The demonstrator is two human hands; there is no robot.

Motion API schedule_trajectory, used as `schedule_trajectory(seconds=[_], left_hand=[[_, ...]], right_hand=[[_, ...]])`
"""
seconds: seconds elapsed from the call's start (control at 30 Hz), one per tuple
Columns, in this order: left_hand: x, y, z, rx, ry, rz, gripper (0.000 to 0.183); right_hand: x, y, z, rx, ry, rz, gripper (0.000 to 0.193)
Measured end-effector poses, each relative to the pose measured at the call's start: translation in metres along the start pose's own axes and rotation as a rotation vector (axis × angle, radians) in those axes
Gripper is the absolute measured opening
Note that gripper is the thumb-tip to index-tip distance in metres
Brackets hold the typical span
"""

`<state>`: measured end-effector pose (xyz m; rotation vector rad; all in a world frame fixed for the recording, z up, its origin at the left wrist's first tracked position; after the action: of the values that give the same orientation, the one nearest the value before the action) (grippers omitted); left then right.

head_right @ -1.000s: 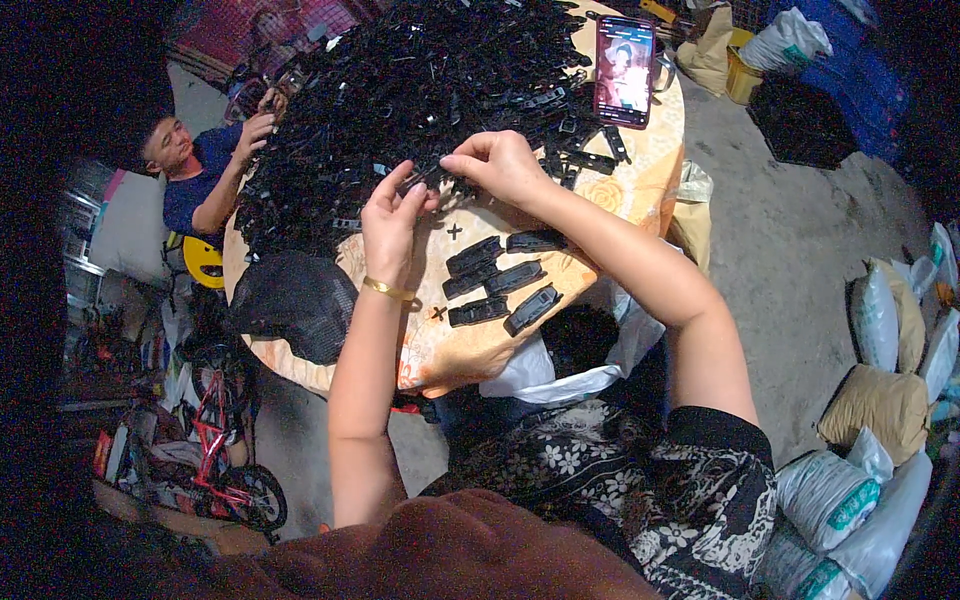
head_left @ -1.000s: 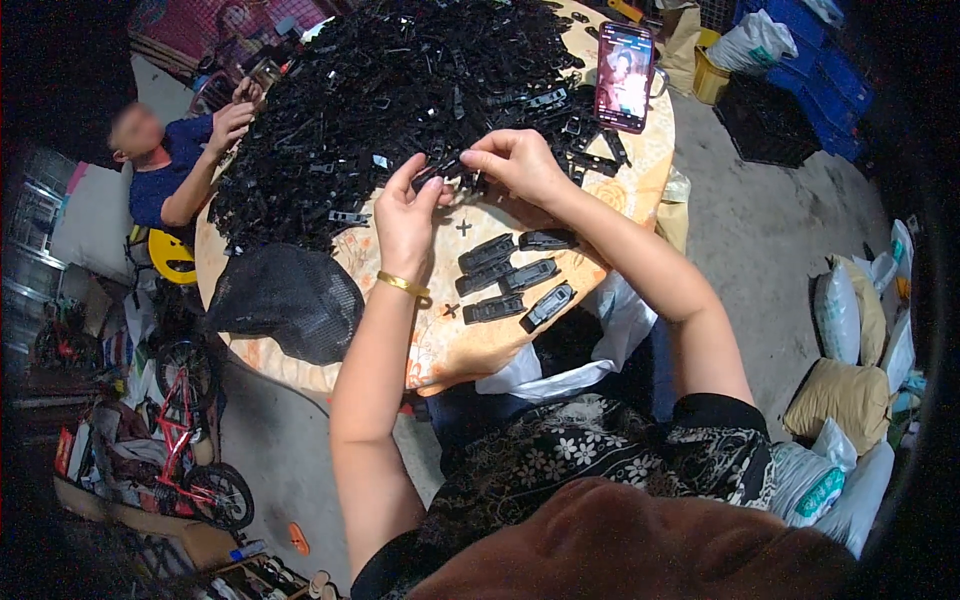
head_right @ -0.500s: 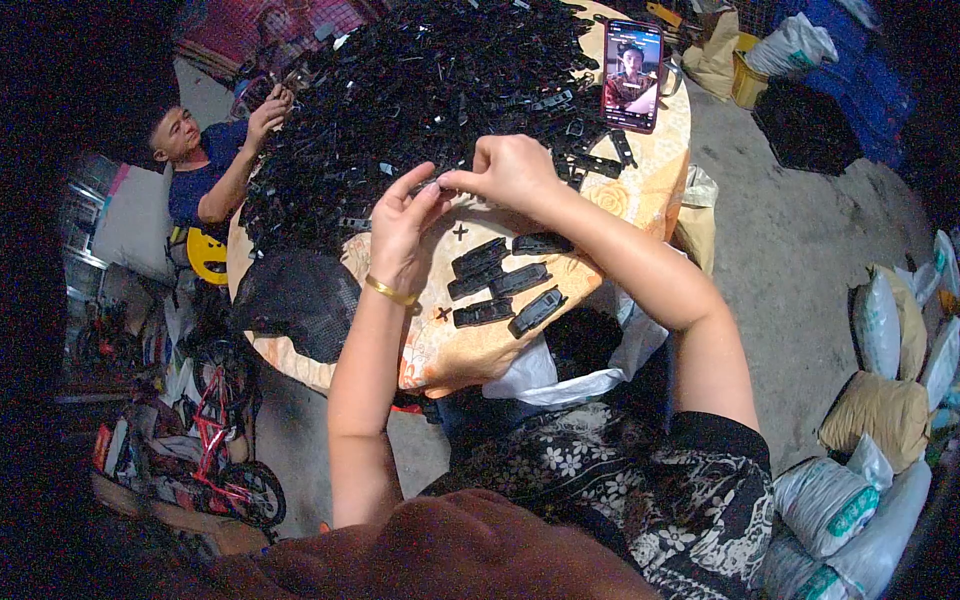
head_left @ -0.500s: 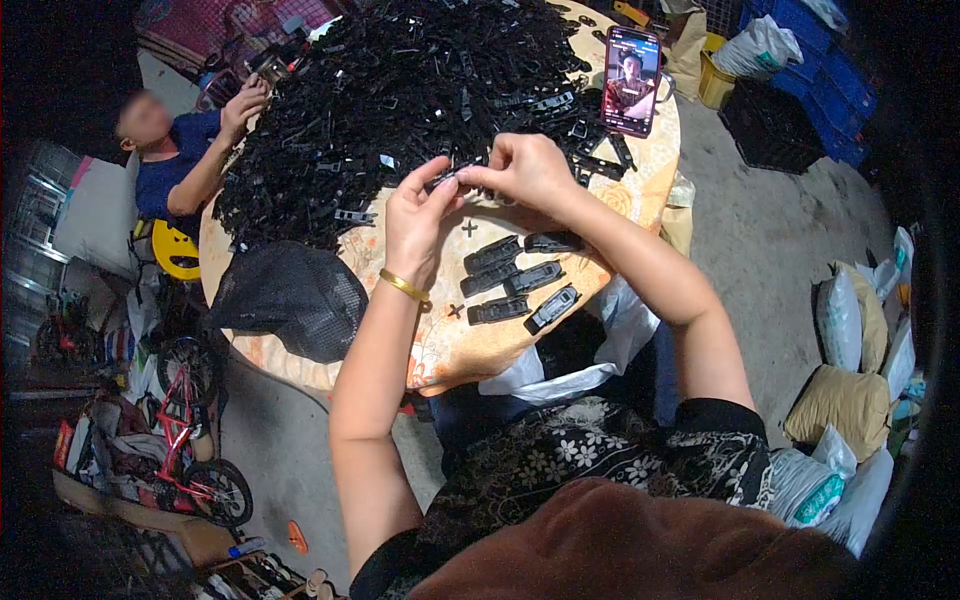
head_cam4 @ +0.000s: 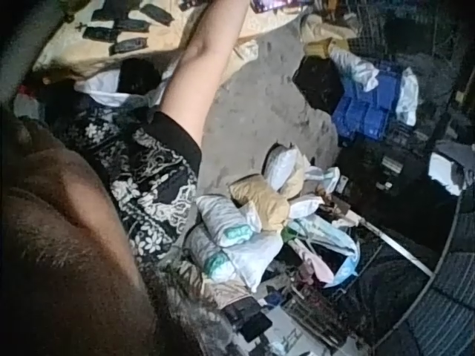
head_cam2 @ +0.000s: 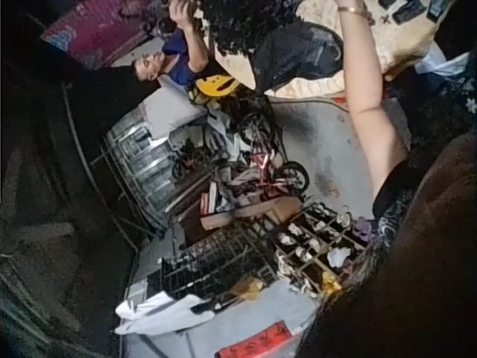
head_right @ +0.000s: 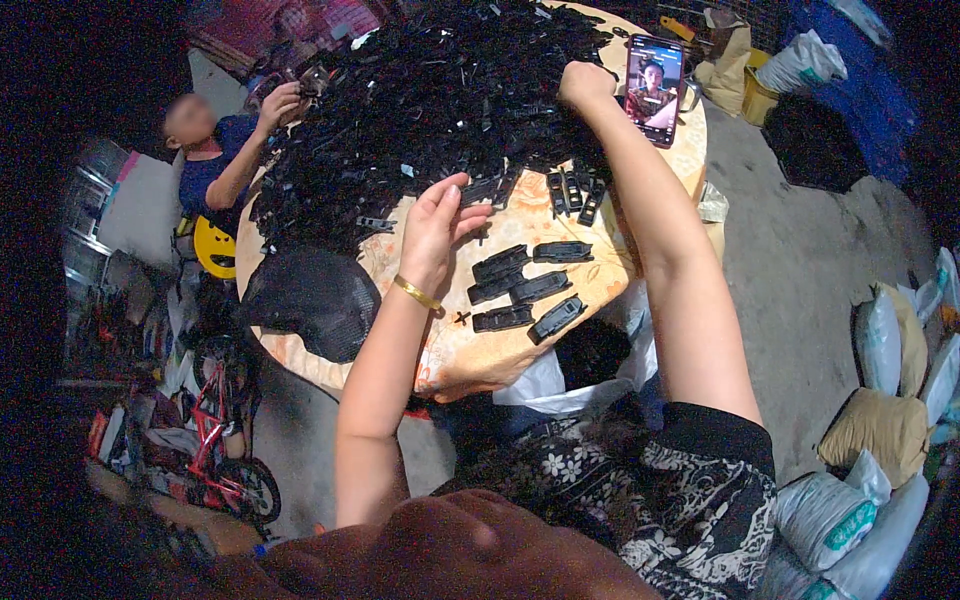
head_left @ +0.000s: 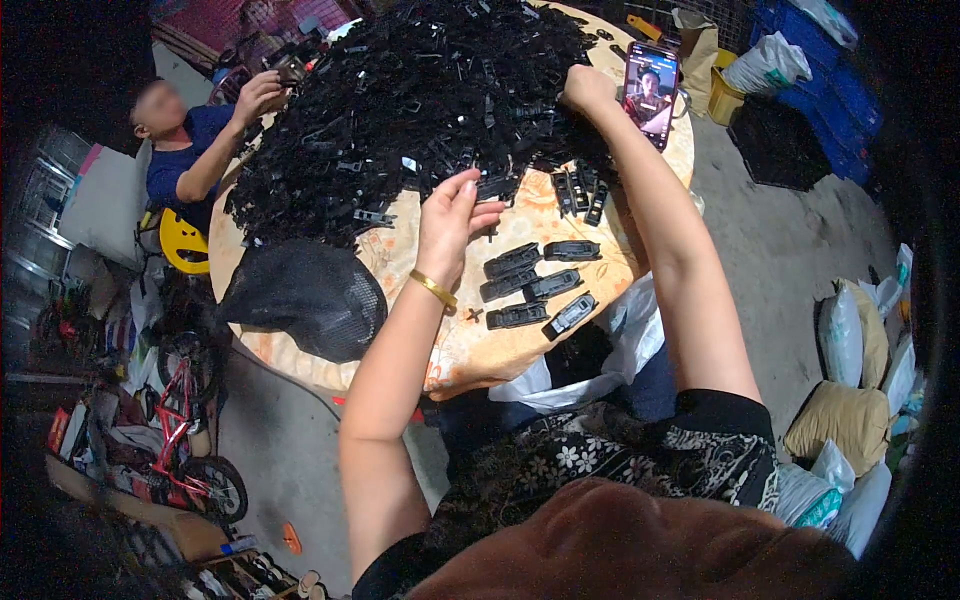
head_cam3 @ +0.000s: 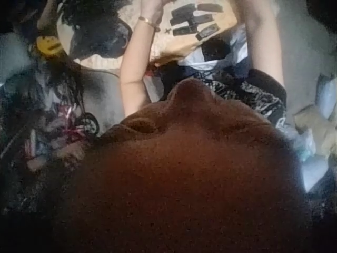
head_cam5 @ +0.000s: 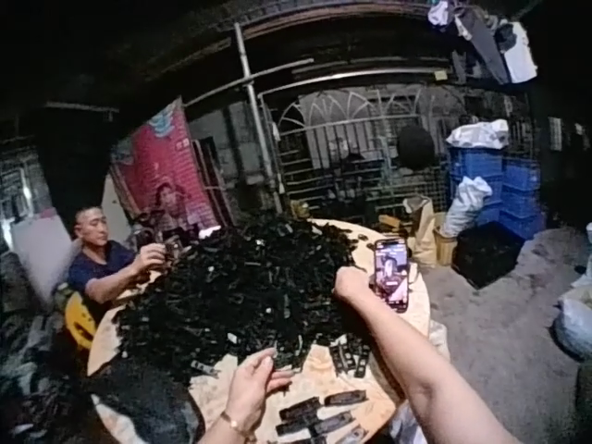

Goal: The person assembles plastic components by hand, fitting small plastic pieces together and placing the assembled parts onto the table.

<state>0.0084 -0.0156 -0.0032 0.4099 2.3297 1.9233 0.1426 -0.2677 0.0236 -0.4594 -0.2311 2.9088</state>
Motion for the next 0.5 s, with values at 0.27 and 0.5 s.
schedule_trajectory(seconds=[0.27,0.5], left_hand=[[0.0,0.009,0.009,0.096,0.109,-0.007,0.032],[0.001,0.012,0.008,0.274,0.028,0.024,0.029]], right_hand=[[0.057,-0.041,0.018,-1.41,-0.148,0.223,0.044],[0.115,-0.079,0.025,-1.595,-0.428,0.453,0.041]])
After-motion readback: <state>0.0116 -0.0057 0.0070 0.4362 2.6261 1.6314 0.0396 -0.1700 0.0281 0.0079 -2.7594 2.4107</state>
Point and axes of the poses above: each hand's wrist, its own x-axis away from the middle knuckle, its own z-axis out of the back of the hand, y = z × x, the point moved 2 cm from there along -x, towards the middle knuckle, and after that the axes turned 4 degrees about z, right-handed, at the moved point
